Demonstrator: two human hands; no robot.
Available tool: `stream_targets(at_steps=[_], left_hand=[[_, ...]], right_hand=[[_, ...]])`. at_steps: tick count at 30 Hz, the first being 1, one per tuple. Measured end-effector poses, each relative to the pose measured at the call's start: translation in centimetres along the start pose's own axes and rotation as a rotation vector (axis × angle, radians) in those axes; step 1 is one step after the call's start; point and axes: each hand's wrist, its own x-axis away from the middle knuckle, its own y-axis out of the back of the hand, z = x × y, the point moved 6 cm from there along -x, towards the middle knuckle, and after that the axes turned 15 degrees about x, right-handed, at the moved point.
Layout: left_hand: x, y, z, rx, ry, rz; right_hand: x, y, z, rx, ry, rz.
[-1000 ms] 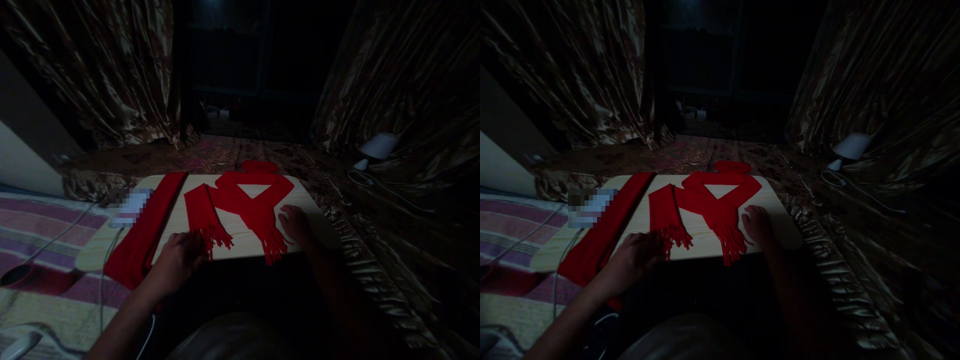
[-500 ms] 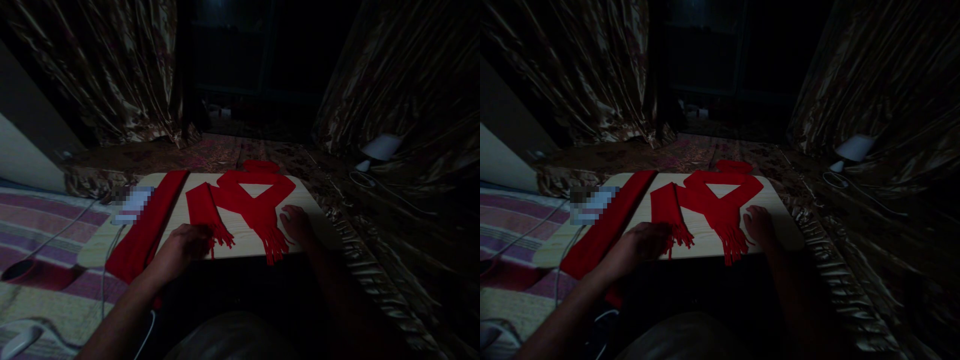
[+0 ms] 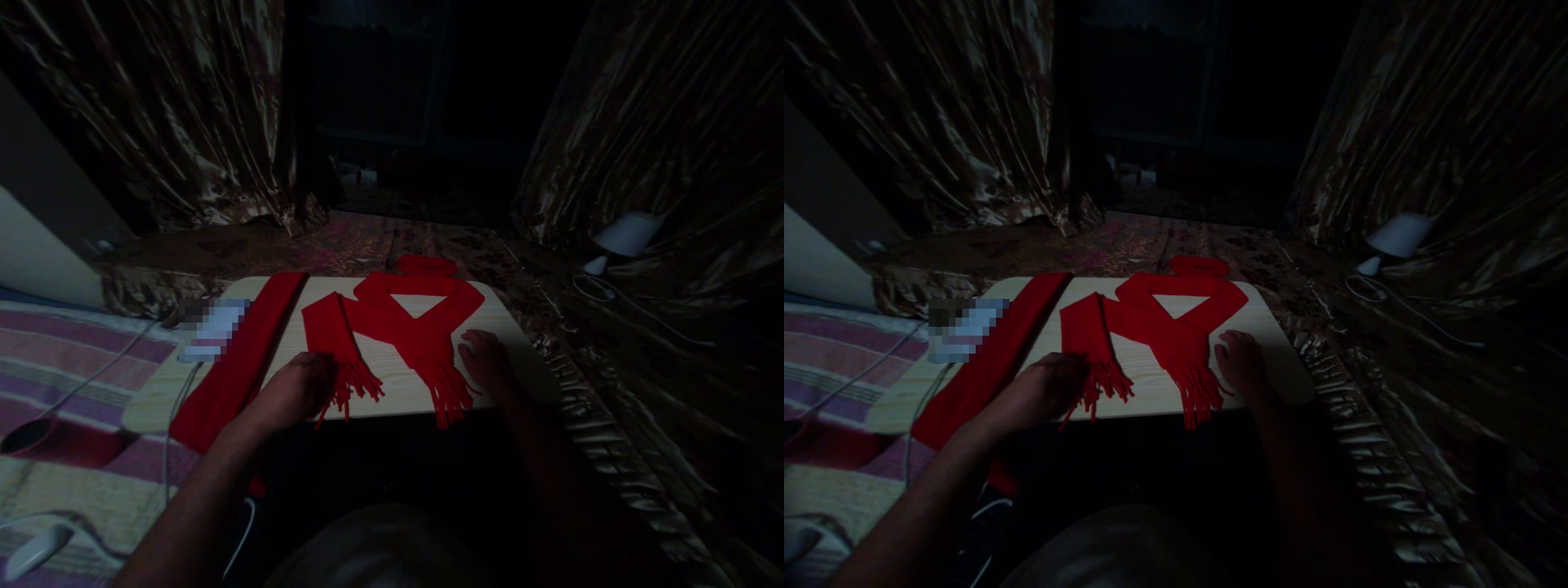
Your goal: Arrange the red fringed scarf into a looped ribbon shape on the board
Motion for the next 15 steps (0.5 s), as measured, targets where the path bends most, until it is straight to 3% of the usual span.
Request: stream_targets(at_steps=[6, 15], left_hand=[[0.18, 0.38, 0.02, 0.057, 0.066, -0.089], [0.38, 0.16, 0.21, 0.109, 0.056, -0.05]], right_hand=[[-0.02, -0.08, -0.08, -0.004, -0.008, 0.001], [0.03, -0.11, -0.16, -0.015, -0.008, -0.018]])
